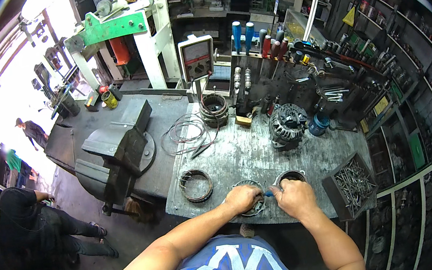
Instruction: The person sorts screws from a tray and uses a screwdriver to fasten screws into a circular metal housing on a workbench. The person then picks up a second housing and continues fastening screws into it.
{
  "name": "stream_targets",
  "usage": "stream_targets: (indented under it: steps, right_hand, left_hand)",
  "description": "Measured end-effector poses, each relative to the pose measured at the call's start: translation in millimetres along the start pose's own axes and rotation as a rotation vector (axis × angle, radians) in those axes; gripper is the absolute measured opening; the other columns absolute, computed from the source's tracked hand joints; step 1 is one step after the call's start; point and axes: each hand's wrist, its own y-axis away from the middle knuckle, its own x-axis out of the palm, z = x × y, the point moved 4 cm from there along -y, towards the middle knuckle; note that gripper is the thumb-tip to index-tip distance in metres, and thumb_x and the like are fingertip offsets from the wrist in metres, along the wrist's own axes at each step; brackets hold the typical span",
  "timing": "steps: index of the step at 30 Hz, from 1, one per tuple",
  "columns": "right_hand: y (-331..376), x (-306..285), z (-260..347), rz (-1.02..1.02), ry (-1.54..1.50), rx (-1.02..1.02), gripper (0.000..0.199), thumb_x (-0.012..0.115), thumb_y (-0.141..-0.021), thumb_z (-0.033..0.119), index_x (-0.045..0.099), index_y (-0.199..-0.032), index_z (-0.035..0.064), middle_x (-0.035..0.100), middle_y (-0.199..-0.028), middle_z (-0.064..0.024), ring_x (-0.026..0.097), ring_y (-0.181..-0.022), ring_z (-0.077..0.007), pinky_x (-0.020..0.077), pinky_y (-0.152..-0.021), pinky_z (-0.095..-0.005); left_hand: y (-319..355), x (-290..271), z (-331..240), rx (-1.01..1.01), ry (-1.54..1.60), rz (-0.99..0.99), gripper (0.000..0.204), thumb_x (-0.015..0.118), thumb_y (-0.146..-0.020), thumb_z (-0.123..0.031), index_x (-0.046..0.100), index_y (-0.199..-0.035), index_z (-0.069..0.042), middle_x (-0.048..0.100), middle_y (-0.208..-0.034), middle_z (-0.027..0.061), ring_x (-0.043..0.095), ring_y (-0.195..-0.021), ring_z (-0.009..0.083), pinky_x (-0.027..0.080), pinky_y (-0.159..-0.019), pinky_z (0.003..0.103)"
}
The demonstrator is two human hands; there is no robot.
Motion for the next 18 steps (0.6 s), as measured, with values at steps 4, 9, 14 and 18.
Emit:
stream_targets:
  steps: [4, 9, 14, 18]
  right_hand:
    - [4, -10, 10, -0.167, -0.182, -0.264, 0.041, 0.083, -0.099, 0.034, 0.074, -0.118, -0.0008, 0.077, -0.114, -0.0265, 0.076, -0.104, -0.0458, 0.0606, -0.085, -0.0542]
    - [2, -2, -1, 0.059, 0.077, -0.006, 0.034, 0.087, -0.095, 0.02, 0.073, -0.119, 0.0014, 0.074, -0.112, -0.0231, 0.075, -0.111, -0.0437, 0.0619, -0.086, -0.052]
    - [8, -14, 12, -0.353, -0.289, -0.432, 0.035, 0.085, -0.099, 0.036, 0.074, -0.108, 0.0033, 0.077, -0.09, -0.0242, 0.077, -0.086, -0.0483, 0.0617, -0.075, -0.0575]
    - [3, 1, -3, -0.027, 0.006, -0.007, 0.047, 0.084, -0.1, 0.04, 0.07, -0.122, 0.001, 0.075, -0.112, -0.0265, 0.076, -0.105, -0.0468, 0.0617, -0.087, -0.0555]
  left_hand:
    - [-2, 3, 4, -0.057, -0.013, 0.088, 0.031, 0.067, -0.103, -0.025, 0.079, -0.13, -0.015, 0.082, -0.113, 0.0172, 0.078, -0.108, 0.0404, 0.062, -0.095, 0.055]
    - [-4, 3, 7, -0.048, 0.022, 0.03, 0.03, 0.071, -0.102, -0.028, 0.078, -0.123, -0.008, 0.081, -0.117, 0.0171, 0.077, -0.113, 0.0408, 0.061, -0.096, 0.054]
    - [-1, 6, 5, 0.037, -0.033, -0.024, 0.027, 0.074, -0.1, -0.029, 0.078, -0.118, -0.009, 0.081, -0.114, 0.0158, 0.077, -0.11, 0.0399, 0.062, -0.094, 0.053]
    - [1, 8, 6, 0.052, -0.025, -0.059, 0.025, 0.069, -0.102, -0.024, 0.078, -0.121, -0.01, 0.081, -0.113, 0.0166, 0.077, -0.109, 0.0401, 0.062, -0.093, 0.053]
